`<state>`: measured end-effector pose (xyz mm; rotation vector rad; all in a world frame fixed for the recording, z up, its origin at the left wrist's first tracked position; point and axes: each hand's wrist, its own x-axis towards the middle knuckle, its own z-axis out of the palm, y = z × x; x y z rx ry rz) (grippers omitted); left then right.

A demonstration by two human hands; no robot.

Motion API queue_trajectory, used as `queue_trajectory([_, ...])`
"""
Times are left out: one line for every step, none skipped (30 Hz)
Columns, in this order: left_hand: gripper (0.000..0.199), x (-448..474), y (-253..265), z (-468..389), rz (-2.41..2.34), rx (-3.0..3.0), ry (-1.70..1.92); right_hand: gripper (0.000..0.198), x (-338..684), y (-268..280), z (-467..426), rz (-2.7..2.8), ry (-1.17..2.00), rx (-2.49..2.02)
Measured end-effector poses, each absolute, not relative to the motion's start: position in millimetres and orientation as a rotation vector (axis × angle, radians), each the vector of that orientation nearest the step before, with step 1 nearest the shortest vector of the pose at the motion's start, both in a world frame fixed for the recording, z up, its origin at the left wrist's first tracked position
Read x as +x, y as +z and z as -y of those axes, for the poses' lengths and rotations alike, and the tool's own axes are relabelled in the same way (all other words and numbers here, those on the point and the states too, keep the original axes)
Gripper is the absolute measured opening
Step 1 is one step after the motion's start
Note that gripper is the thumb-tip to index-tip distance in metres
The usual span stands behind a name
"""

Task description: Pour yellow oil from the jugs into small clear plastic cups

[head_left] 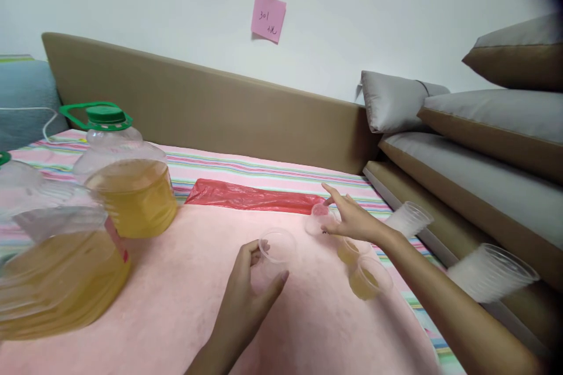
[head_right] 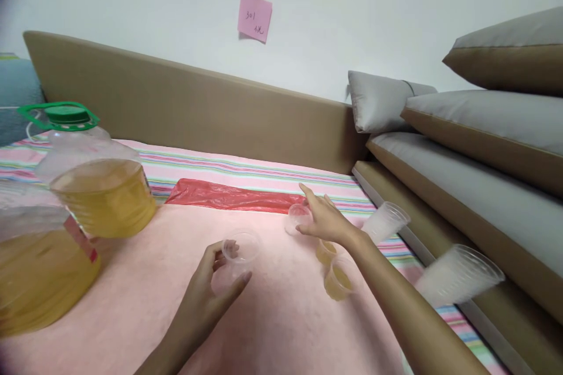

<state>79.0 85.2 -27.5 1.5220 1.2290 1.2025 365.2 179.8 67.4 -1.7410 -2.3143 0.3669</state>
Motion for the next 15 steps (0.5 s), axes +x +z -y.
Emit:
queue_trajectory([0.049,78,-27,-86,-1.236,1.507,1.219,0.109,364,73,-168,2.34,0.365,-1.699])
queue_trajectory([0.05,77,-26,-86,-1.246,1.491,1.231,0.108,364,79,-154,2.365,0.37,-1.656])
queue_trajectory([0.05,76,-25,-87,-1.256,1.477,1.241,0.107,364,83,-139,2.387,0.382,-1.619])
queue_trajectory([0.051,76,-24,-88,-1.263,1.466,1.248,0.107,365,85,-125,2.407,0.391,-1.59])
queue_trajectory([0.051,75,-22,-88,-1.27,1.456,1.257,0.106,366,86,-111,2.429,0.407,-1.57])
queue_trajectory([0.051,75,-22,-89,-1.278,1.444,1.263,0.107,367,85,-99,2.45,0.425,-1.563])
queue_trajectory([0.052,76,-21,-89,-1.284,1.431,1.269,0.109,368,83,-89,2.47,0.447,-1.566])
queue_trajectory([0.053,76,-20,-89,-1.29,1.417,1.276,0.11,369,79,-81,2.483,0.474,-1.581])
queue_trajectory([0.053,77,-20,-89,-1.292,1.408,1.283,0.111,370,75,-76,2.491,0.498,-1.6])
queue_trajectory([0.053,77,-20,-89,-1.294,1.406,1.283,0.112,371,71,-72,2.489,0.52,-1.621])
queue_trajectory([0.053,78,-20,-89,-1.292,1.413,1.281,0.113,371,68,-70,2.486,0.533,-1.638])
queue_trajectory([0.052,78,-20,-88,-1.287,1.423,1.279,0.113,371,65,-70,2.484,0.544,-1.647])
queue_trajectory([0.052,79,-21,-88,-1.283,1.432,1.275,0.112,371,63,-70,2.484,0.551,-1.647])
queue_trajectory([0.052,79,-22,-88,-1.283,1.436,1.271,0.111,371,61,-71,2.485,0.557,-1.644])
queue_trajectory([0.052,79,-22,-88,-1.284,1.437,1.269,0.111,370,61,-71,2.487,0.565,-1.638])
